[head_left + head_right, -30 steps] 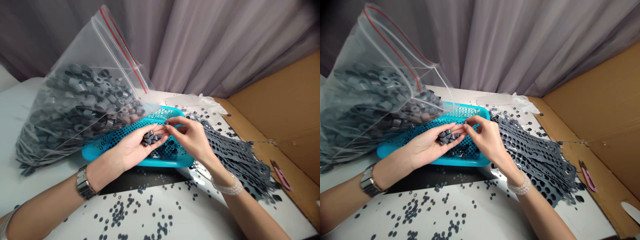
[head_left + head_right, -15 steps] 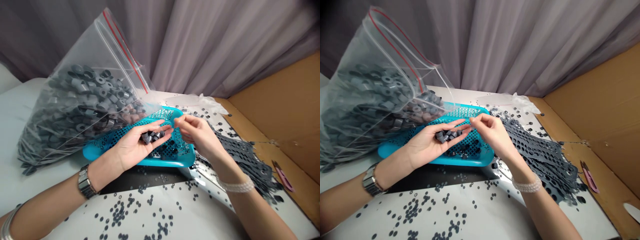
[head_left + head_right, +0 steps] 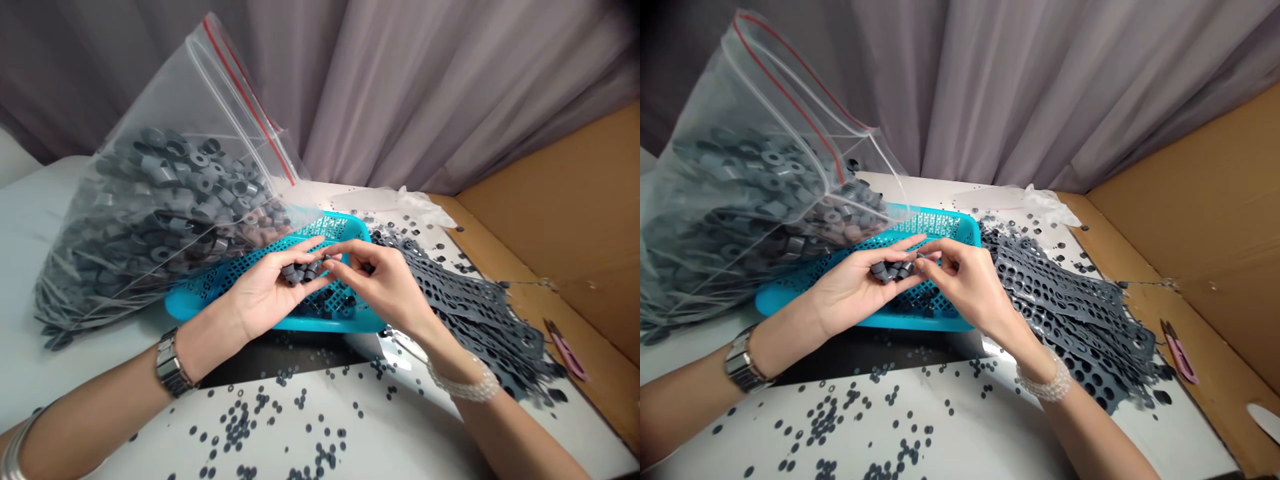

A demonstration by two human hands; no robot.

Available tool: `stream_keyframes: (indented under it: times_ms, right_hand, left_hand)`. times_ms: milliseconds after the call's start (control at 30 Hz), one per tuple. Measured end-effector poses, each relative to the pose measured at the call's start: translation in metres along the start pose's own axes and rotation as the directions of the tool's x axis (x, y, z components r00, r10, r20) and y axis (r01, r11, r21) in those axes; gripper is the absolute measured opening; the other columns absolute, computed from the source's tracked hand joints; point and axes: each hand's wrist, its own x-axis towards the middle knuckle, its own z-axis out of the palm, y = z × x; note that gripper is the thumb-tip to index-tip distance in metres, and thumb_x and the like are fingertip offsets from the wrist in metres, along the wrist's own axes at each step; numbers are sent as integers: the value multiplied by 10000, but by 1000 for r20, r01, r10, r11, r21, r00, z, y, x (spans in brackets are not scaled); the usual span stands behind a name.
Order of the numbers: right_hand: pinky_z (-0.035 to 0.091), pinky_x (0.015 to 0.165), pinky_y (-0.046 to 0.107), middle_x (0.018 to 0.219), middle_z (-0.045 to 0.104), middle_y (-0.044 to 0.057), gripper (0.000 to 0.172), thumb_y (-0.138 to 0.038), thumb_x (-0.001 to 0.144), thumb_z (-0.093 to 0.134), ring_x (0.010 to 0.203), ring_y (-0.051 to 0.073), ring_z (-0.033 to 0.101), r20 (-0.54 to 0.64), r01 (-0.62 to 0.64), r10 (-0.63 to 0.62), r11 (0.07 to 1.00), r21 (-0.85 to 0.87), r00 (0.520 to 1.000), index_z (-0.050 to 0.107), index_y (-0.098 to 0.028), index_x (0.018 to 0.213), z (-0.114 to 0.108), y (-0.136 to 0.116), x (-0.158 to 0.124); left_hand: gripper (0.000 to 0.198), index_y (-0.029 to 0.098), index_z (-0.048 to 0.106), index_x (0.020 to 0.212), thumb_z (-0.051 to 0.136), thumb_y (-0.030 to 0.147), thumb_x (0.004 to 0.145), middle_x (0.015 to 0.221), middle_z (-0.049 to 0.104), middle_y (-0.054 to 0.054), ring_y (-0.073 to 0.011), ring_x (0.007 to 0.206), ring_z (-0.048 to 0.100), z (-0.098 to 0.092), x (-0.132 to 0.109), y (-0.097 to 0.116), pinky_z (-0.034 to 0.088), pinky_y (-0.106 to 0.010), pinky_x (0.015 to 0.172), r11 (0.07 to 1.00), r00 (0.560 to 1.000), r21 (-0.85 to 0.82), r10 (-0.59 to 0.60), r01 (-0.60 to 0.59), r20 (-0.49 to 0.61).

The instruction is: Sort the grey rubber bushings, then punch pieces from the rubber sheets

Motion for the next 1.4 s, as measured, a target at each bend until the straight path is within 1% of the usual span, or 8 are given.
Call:
stream_keyframes:
  times_ms: [133, 233, 467, 700, 833, 933, 1133, 1400]
  right_hand:
    - [301, 490, 246, 519, 349, -67, 190, -245, 863, 570, 472, 79, 315, -127, 51, -71, 987, -150, 989, 696, -157, 975, -2, -1, -1]
    - [313, 496, 240, 513, 357, -74, 203, -178, 851, 568, 456, 71, 316, -56, 92, -107, 972, -216, 993, 688, -148, 1012, -2, -2, -1]
    - [295, 480, 228, 536, 334, -85, 254, -187, 836, 623, 480, 72, 318, 50, 92, -87, 991, -100, 995, 659, -198, 1087, -5, -1, 0]
    - [262, 461, 234, 524, 284, -86, 207, -200, 852, 599, 471, 74, 293, 1, 63, -63, 994, -93, 998, 679, -204, 1044, -5, -1, 0]
    - [270, 459, 222, 527, 365, -79, 193, -183, 844, 608, 474, 65, 300, -14, 95, -96, 993, -77, 995, 697, -208, 1013, -2, -4, -1]
    - [273, 452, 218, 526, 421, -70, 188, -191, 852, 600, 461, 60, 294, -31, 122, -125, 988, -99, 992, 707, -189, 1007, -1, -4, -3]
    - [265, 438, 227, 502, 434, -59, 217, -216, 874, 573, 432, 61, 273, -70, 142, -156, 976, -166, 985, 715, -151, 1024, 0, -3, -3]
    - [276, 448, 226, 482, 387, -68, 205, -224, 891, 550, 448, 65, 294, -91, 95, -107, 987, -131, 990, 724, -148, 967, -5, -3, -2]
  left_hand:
    - [182, 82, 693, 895, 566, 9, 787, 970, 689, -103, -190, 991, 631, 1, 2, -2, 506, -390, 971, 999, 999, -33, -38, 40, 36]
    - [188, 108, 697, 888, 547, 20, 816, 977, 689, -76, -149, 958, 628, 1, 3, -4, 506, -349, 961, 997, 996, -49, -48, 52, 71]
    - [187, 118, 700, 825, 561, -4, 796, 896, 673, -51, -112, 876, 615, 0, 4, -5, 513, -264, 889, 999, 994, 15, -50, 49, 96]
    - [278, 103, 708, 852, 501, -62, 768, 942, 678, -60, -130, 917, 616, 0, 3, -4, 503, -315, 941, 999, 994, -27, -34, 37, 106]
    - [322, 109, 711, 903, 467, -54, 769, 1015, 675, -74, -139, 932, 617, -2, 3, -4, 519, -292, 905, 999, 988, -18, -48, 51, 146]
    - [297, 101, 708, 876, 454, -29, 793, 962, 678, -72, -136, 897, 624, -3, 2, -3, 530, -294, 892, 998, 983, -25, -60, 65, 172]
    - [180, 93, 682, 773, 530, 0, 800, 835, 673, -45, -138, 843, 641, -2, 2, -5, 538, -380, 919, 997, 995, -68, -32, 38, 93]
    - [146, 72, 688, 879, 559, 31, 825, 952, 701, -102, -182, 952, 657, -1, 3, -5, 527, -372, 951, 987, 995, -139, -77, 85, 65]
